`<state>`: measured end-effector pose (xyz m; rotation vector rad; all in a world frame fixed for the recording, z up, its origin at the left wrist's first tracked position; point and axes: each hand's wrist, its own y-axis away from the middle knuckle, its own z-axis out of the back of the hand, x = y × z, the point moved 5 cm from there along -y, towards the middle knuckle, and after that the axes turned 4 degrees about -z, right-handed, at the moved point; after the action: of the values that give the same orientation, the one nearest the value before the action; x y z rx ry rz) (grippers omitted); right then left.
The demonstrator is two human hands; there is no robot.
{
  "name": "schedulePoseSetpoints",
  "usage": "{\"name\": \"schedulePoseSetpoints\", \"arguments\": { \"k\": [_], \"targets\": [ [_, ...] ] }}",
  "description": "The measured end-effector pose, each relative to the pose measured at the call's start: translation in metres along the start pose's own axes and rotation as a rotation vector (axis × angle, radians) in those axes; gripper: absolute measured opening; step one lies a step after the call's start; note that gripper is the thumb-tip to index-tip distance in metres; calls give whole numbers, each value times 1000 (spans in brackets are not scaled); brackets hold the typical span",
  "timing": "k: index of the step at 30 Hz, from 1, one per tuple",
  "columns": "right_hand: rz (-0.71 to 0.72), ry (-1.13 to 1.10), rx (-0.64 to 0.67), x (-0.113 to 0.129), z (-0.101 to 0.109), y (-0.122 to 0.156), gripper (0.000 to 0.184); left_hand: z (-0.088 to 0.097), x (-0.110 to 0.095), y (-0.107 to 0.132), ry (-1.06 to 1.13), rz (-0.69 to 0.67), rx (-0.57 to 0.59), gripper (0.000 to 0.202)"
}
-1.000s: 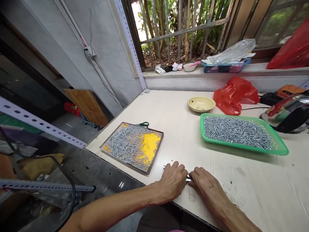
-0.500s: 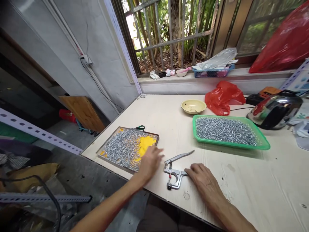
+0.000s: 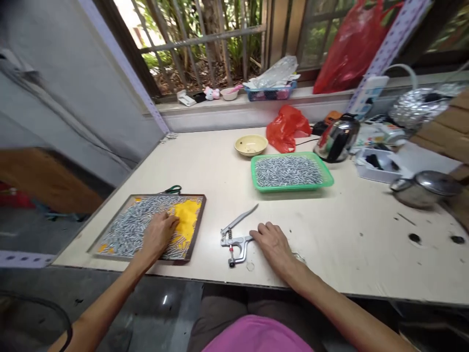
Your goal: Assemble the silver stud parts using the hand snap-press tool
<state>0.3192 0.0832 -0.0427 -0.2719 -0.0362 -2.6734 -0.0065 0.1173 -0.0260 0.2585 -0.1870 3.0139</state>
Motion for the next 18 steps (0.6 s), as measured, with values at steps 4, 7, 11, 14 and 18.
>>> {"name": "schedulePoseSetpoints", "arguments": {
  "k": [4, 7, 11, 14, 18],
  "targets": [
    [-42, 30, 52, 4, 4, -2, 26, -6, 7, -3, 34, -24, -2, 31],
    [-10, 58, -4, 10, 7, 2, 33, -6, 11, -2, 65, 10, 14, 31],
    [233, 38, -105, 35, 19, 4, 30, 5, 7, 1, 83, -2, -10, 30],
    [477, 64, -9, 57, 21, -4, 19, 17, 3, 2, 119, 0, -91, 30],
    [712, 122, 140, 72, 20, -20, 15, 34, 5, 5, 370, 73, -207, 27]
  ]
}}
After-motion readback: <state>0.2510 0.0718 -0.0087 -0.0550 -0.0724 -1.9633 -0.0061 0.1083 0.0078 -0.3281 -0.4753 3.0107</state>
